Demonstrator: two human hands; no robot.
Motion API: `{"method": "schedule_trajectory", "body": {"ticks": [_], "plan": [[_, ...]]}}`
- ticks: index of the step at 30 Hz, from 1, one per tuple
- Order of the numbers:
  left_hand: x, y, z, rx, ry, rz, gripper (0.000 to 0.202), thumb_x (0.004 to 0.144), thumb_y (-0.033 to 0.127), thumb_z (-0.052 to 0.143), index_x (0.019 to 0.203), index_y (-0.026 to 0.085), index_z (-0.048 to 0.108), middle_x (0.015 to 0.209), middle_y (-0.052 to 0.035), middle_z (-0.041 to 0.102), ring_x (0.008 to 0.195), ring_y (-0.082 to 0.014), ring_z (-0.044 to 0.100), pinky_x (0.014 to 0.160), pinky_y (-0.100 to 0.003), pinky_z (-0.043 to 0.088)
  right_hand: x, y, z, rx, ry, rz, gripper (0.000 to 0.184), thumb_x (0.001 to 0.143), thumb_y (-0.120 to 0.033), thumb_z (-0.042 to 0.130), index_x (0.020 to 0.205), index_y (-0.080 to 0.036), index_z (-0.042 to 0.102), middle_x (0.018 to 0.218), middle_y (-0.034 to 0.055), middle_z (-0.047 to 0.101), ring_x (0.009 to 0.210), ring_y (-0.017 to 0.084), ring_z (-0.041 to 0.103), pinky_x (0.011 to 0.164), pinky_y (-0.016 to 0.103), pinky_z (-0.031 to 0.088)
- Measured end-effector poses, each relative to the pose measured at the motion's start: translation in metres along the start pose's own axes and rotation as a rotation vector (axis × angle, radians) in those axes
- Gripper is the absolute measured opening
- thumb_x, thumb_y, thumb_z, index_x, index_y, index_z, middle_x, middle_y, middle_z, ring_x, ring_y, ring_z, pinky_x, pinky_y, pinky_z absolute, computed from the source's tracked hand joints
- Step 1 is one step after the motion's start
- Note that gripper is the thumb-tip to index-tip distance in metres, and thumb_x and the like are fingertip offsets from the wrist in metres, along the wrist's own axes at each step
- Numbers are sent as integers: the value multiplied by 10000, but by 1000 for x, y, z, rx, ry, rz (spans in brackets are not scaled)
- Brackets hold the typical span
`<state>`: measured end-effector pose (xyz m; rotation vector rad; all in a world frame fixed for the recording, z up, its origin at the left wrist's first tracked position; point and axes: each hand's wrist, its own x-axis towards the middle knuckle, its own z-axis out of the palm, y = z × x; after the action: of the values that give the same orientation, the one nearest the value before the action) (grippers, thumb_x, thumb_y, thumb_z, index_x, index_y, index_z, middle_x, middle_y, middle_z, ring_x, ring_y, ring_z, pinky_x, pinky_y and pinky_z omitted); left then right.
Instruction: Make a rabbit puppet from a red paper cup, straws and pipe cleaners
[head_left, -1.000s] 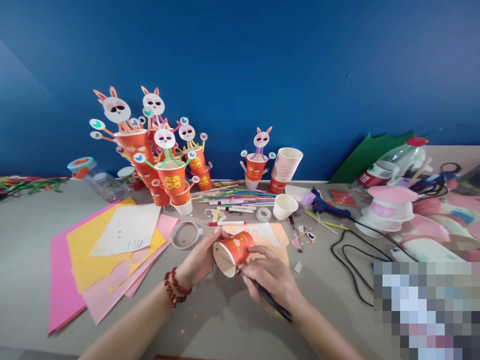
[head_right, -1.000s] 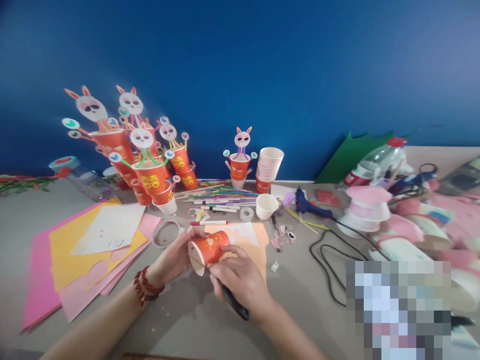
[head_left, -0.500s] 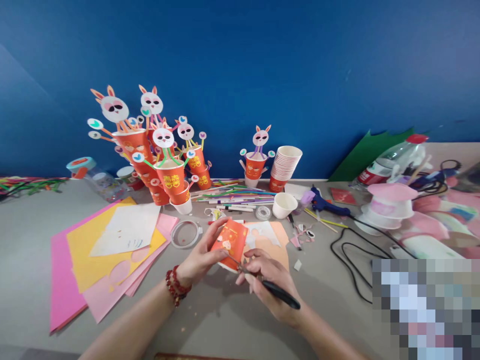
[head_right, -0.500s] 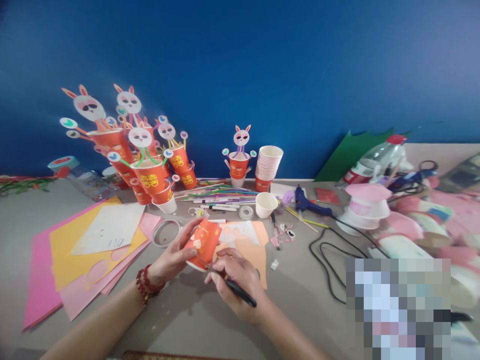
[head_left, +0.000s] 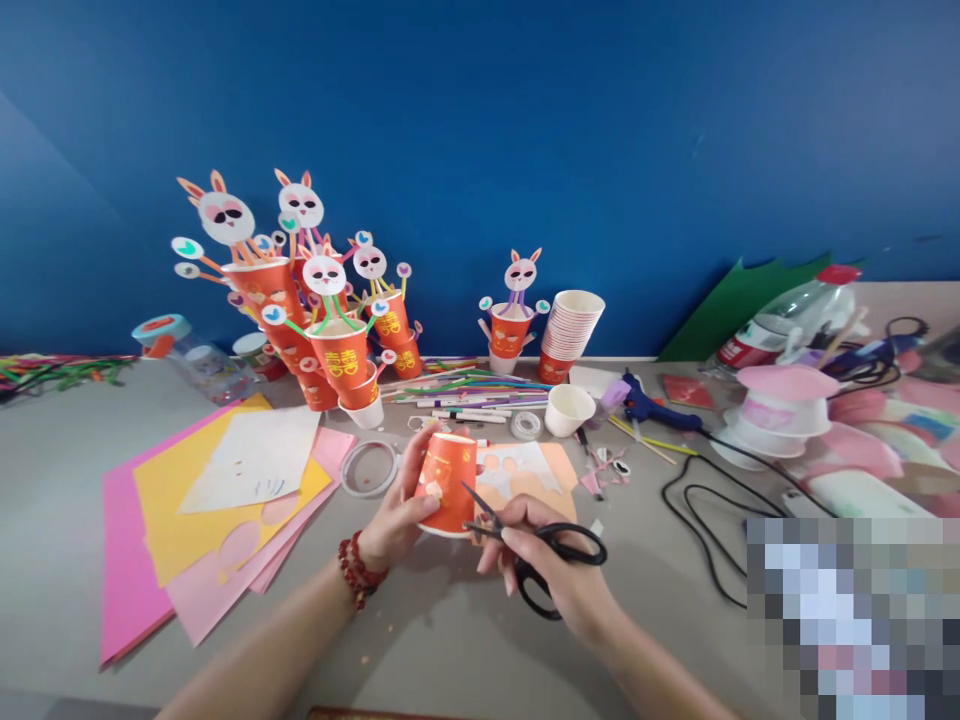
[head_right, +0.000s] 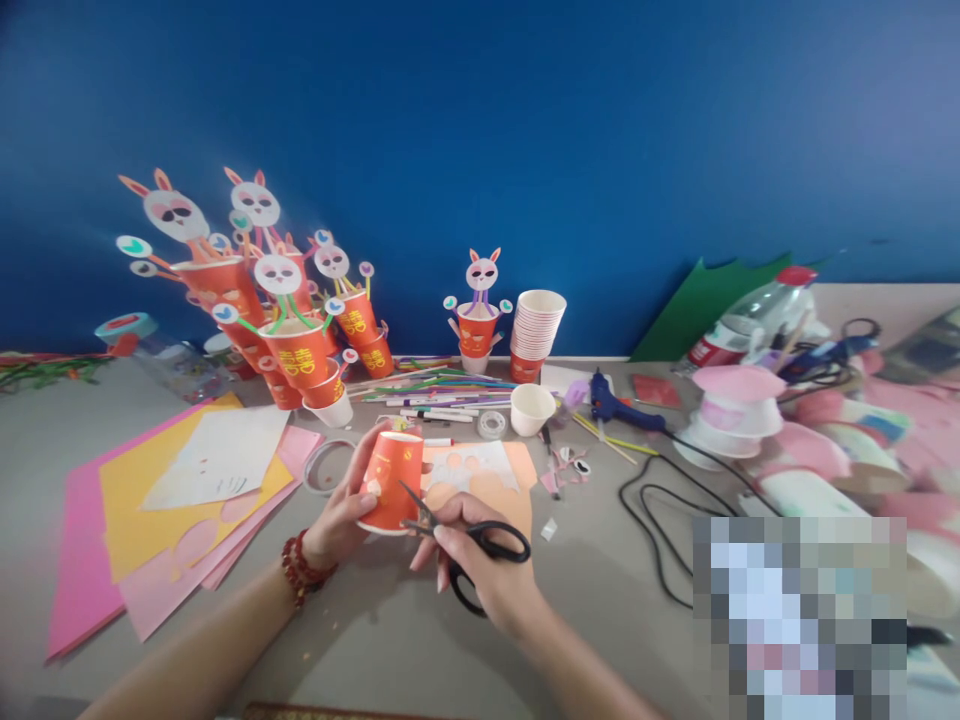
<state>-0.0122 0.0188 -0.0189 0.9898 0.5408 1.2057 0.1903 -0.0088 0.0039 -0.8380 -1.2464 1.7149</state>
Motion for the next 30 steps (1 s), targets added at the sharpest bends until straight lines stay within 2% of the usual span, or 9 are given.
{"method": "schedule_trajectory", "body": {"ticks": [4,7,11,14,17,21,26,30], "plan": [[-1,-1,0,-21,56,4,852,772,353,697,1495,336,247,1486,-124,444,1199,-350,582,950,-498,508,0,-4,-1,67,23,11,221,899,-355,605,780,-173,567,706,70,742,475,113,571,498,229,426],[-1,2,1,-46,121,26,846,776,358,687,1499,314,249,1410,-128,523,1184,-340,591,961,-487,499,0,-4,-5,126,47,-3,224,895,-350,613,769,-177,548,703,71,745,468,112,571,480,218,416],[1,4,2,-91,157,51,783,786,352,672,1480,307,313,1430,-126,509,1156,-330,607,923,-451,518,0,-2,-9,227,50,-43,193,904,-343,591,815,-173,571,662,65,736,448,107,558,468,207,415],[0,4,1,-99,163,75,766,787,339,670,1473,310,332,1451,-114,488,1136,-311,613,924,-439,516,0,1,-7,244,4,-43,201,909,-342,575,883,-151,627,666,75,735,455,111,561,447,200,418],[-1,3,-1,-87,169,78,799,775,325,685,1482,322,312,1424,-100,508,1107,-288,621,932,-433,511,-1,4,-5,255,-25,-32,223,916,-358,574,906,-147,645,692,81,740,476,122,580,437,200,431],[-3,2,-2,-48,150,97,851,773,318,694,1502,357,256,1430,-98,498,1095,-286,617,871,-425,543,-1,3,-4,258,-23,-29,215,923,-348,572,912,-145,643,694,82,744,472,120,594,450,200,443],[-6,0,-4,75,153,159,892,762,331,725,1511,354,240,1479,-96,452,1166,-295,574,928,-431,524,1,4,-2,283,-15,18,232,904,-350,584,943,-129,642,690,90,745,468,125,599,446,200,435],[-9,-5,-8,228,154,226,929,736,343,760,1515,321,253,1537,-103,378,1266,-337,503,984,-438,498,3,7,2,310,27,50,221,901,-346,591,918,-128,626,683,94,745,439,113,580,442,195,398]]}}
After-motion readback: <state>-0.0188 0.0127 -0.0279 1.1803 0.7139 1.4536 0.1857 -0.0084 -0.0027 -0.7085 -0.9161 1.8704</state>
